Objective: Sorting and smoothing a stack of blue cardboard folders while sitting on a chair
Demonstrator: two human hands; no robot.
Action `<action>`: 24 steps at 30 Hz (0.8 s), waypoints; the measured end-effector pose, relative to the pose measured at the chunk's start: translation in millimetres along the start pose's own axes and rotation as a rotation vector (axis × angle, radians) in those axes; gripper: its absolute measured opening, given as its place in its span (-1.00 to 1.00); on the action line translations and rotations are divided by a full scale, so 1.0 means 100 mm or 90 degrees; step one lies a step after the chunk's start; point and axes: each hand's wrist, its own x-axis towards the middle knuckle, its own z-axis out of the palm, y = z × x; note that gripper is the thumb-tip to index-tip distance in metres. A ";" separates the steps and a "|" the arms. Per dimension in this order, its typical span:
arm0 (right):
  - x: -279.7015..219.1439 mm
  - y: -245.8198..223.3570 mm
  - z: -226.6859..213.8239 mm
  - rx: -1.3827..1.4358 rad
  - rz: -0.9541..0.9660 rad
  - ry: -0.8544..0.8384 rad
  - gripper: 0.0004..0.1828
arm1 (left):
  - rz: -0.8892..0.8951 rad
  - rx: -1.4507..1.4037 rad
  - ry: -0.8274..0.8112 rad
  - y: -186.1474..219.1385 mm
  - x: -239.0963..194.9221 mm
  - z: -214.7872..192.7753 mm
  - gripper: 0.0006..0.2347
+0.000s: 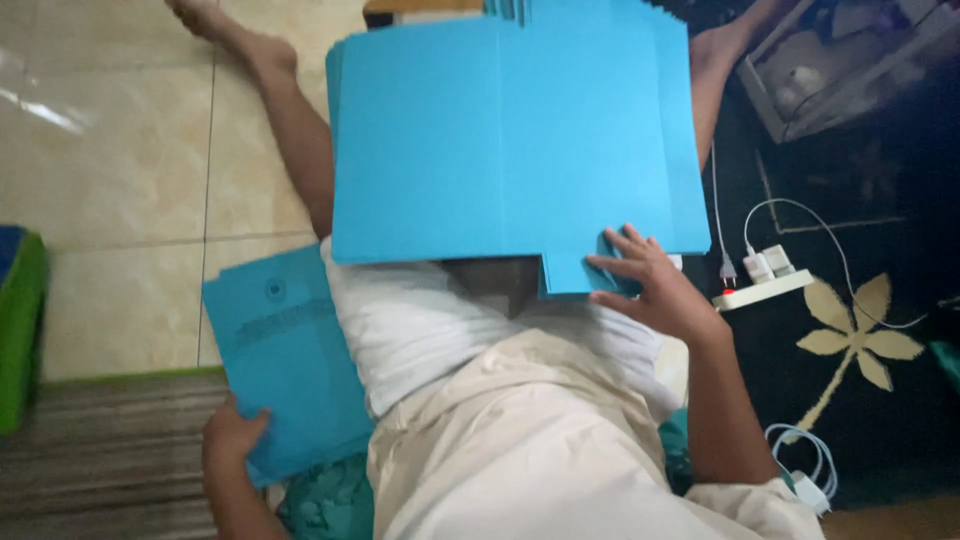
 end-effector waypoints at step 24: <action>0.13 0.19 0.30 -0.186 0.044 0.144 -0.10 | 0.960 0.075 0.188 4.04 -1.28 0.41 -0.38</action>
